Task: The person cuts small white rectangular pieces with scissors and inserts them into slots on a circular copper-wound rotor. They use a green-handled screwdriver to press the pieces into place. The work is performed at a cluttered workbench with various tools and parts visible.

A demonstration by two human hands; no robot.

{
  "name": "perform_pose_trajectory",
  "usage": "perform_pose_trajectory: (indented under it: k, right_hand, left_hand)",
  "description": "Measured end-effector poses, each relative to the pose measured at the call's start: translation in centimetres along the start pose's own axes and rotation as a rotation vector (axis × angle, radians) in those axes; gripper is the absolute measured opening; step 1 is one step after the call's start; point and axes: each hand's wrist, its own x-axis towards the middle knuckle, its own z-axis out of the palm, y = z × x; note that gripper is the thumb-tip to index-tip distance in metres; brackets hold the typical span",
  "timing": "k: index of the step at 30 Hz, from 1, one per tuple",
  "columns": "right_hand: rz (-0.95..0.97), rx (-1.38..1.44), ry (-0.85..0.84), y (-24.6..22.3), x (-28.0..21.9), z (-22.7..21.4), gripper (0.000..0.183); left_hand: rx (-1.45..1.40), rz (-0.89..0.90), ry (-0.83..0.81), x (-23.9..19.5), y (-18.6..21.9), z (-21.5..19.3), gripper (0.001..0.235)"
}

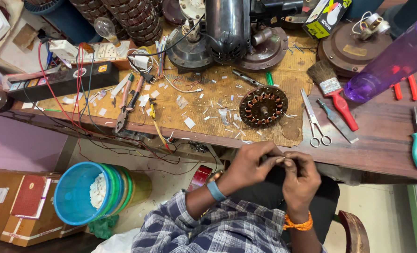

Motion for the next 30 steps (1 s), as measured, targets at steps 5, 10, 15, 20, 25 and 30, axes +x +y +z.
perform_pose_trajectory:
  k: [5, 10, 15, 20, 25, 30]
  right_hand:
    - [-0.030, 0.039, -0.098, -1.6, 0.3, -0.7, 0.019]
    - [0.176, 0.209, -0.129, -1.1, 0.3, -1.0, 0.010]
    - [0.562, 0.671, -0.249, -0.3, -0.5, -2.6, 0.016]
    - [0.660, 0.614, -0.295, 0.6, -1.5, -2.5, 0.018]
    - [0.598, 0.693, -0.283, 2.2, -1.0, -2.0, 0.011]
    - [0.564, 1.182, -0.141, 3.3, -3.6, -4.7, 0.010]
  left_hand:
    - [-0.048, 0.082, -0.139, 0.9, 0.8, -2.9, 0.011]
    - [0.117, 0.215, -0.222, 0.9, 2.1, -4.5, 0.018]
    - [0.139, 0.356, -0.325, 0.8, 3.3, -5.0, 0.024]
    - [0.390, 0.291, -0.447, 0.2, 4.3, -5.8, 0.021]
    - [0.387, 0.360, -0.381, 0.8, 5.2, -5.0, 0.026]
    - [0.262, 0.277, -0.328, 0.6, 1.5, -3.1, 0.040]
